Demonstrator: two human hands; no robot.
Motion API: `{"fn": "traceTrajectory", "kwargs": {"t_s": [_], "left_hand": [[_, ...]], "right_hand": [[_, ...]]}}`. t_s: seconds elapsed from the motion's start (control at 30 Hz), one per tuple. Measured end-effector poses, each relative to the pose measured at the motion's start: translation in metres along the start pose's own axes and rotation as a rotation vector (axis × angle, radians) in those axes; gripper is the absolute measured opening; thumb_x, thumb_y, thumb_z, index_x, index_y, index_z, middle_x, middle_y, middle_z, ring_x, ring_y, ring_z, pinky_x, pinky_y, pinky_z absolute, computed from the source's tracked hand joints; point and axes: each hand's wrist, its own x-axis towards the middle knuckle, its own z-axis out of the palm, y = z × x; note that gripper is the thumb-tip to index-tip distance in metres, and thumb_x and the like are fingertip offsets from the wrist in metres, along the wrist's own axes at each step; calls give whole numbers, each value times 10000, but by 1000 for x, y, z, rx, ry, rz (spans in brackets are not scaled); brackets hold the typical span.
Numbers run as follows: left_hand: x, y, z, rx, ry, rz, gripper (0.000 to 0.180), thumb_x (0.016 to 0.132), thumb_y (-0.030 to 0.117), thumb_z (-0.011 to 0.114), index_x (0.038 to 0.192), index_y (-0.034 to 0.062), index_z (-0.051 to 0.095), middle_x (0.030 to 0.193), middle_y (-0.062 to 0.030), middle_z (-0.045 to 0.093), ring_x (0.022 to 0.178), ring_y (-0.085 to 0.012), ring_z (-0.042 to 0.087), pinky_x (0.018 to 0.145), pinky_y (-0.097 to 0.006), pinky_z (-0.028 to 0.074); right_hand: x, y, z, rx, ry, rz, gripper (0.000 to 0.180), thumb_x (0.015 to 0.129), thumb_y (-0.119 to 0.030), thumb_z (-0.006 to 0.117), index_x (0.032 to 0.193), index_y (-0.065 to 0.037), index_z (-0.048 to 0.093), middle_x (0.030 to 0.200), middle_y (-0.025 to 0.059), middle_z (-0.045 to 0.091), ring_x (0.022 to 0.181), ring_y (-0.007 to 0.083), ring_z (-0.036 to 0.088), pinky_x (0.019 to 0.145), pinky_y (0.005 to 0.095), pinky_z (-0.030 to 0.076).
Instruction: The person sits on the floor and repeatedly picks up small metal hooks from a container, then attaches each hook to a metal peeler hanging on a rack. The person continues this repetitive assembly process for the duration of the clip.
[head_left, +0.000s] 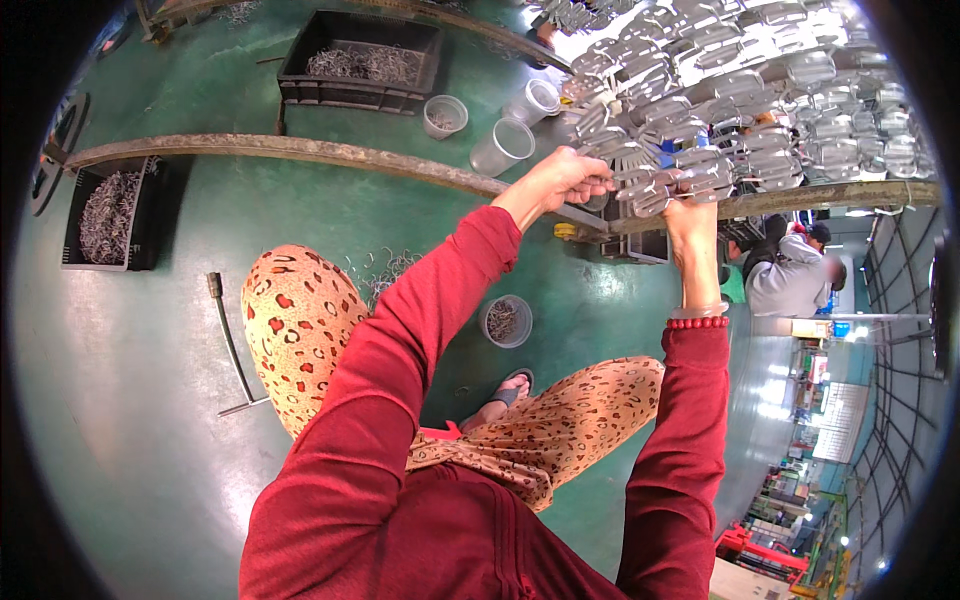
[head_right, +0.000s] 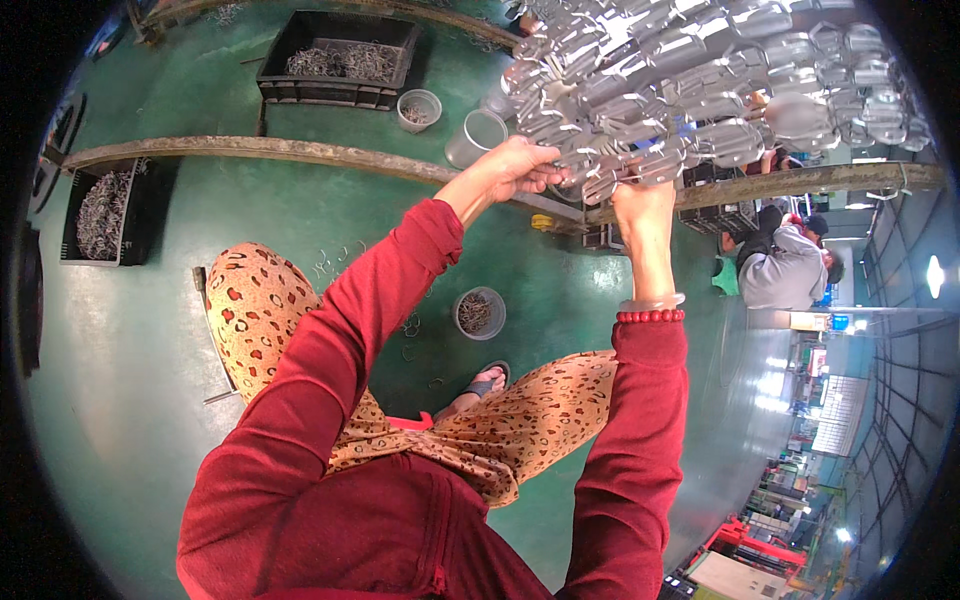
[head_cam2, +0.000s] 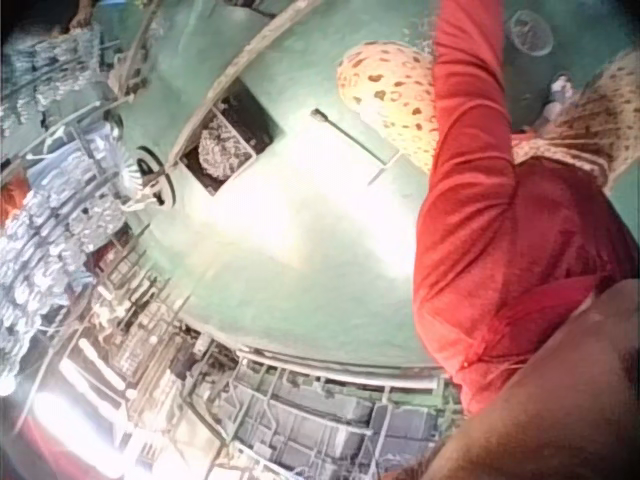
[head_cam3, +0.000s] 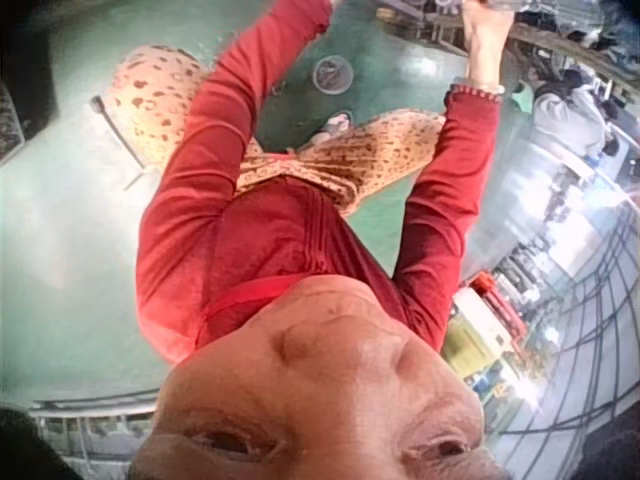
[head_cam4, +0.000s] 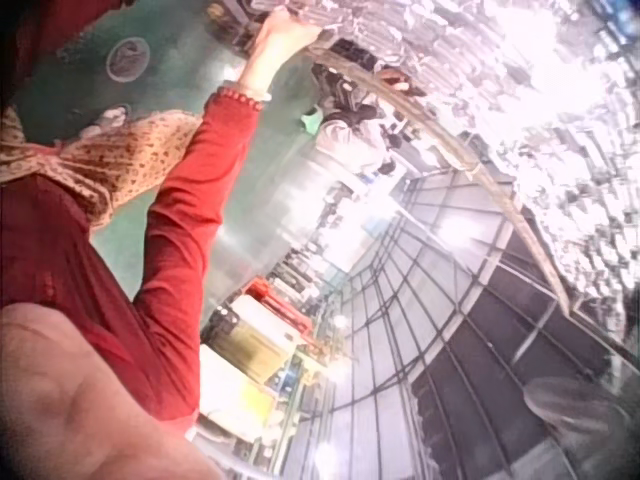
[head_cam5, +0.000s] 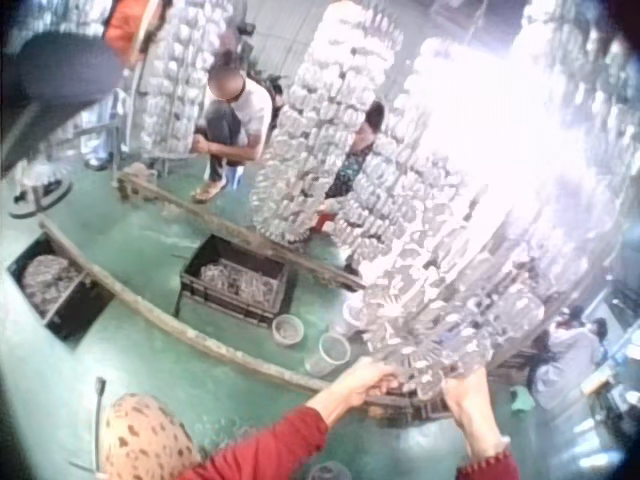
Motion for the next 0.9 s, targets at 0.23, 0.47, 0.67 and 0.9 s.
{"fn": "traceTrajectory", "kwargs": {"t_s": [0.23, 0.47, 0.67, 0.9], "left_hand": [[4, 2, 1, -38, 31, -42, 210, 889, 237, 603, 1019, 99, 514, 916, -51, 671, 720, -104, 594, 592, -278, 455], [1, -5, 14, 15, 56, -12, 182, 871, 220, 622, 1000, 97, 583, 874, -36, 676, 715, -91, 592, 563, -247, 434], [4, -16, 16, 2, 50, 68, 202, 870, 202, 608, 984, 36, 619, 907, -74, 674, 738, -90, 596, 554, -212, 434], [-9, -24, 38, -165, 122, 25, 157, 833, 156, 654, 909, 39, 582, 852, -31, 622, 753, -122, 604, 636, -227, 436]], "right_hand": [[-3, -13, -2, -137, 77, 52, 251, 694, -27, 624, 945, -3, 625, 909, 155, 665, 858, 260, 645, 766, 336, 480], [-13, -28, -16, -401, 86, 21, 291, 693, -123, 678, 954, -7, 624, 938, 182, 656, 908, 333, 631, 776, 381, 482], [-18, -27, -16, -239, 20, 14, 360, 637, -151, 748, 950, -12, 638, 878, 145, 676, 833, 274, 653, 741, 358, 485], [-21, -23, -23, -377, 12, 26, 287, 651, -172, 742, 919, -85, 689, 873, 109, 685, 813, 262, 654, 724, 357, 494]]}}
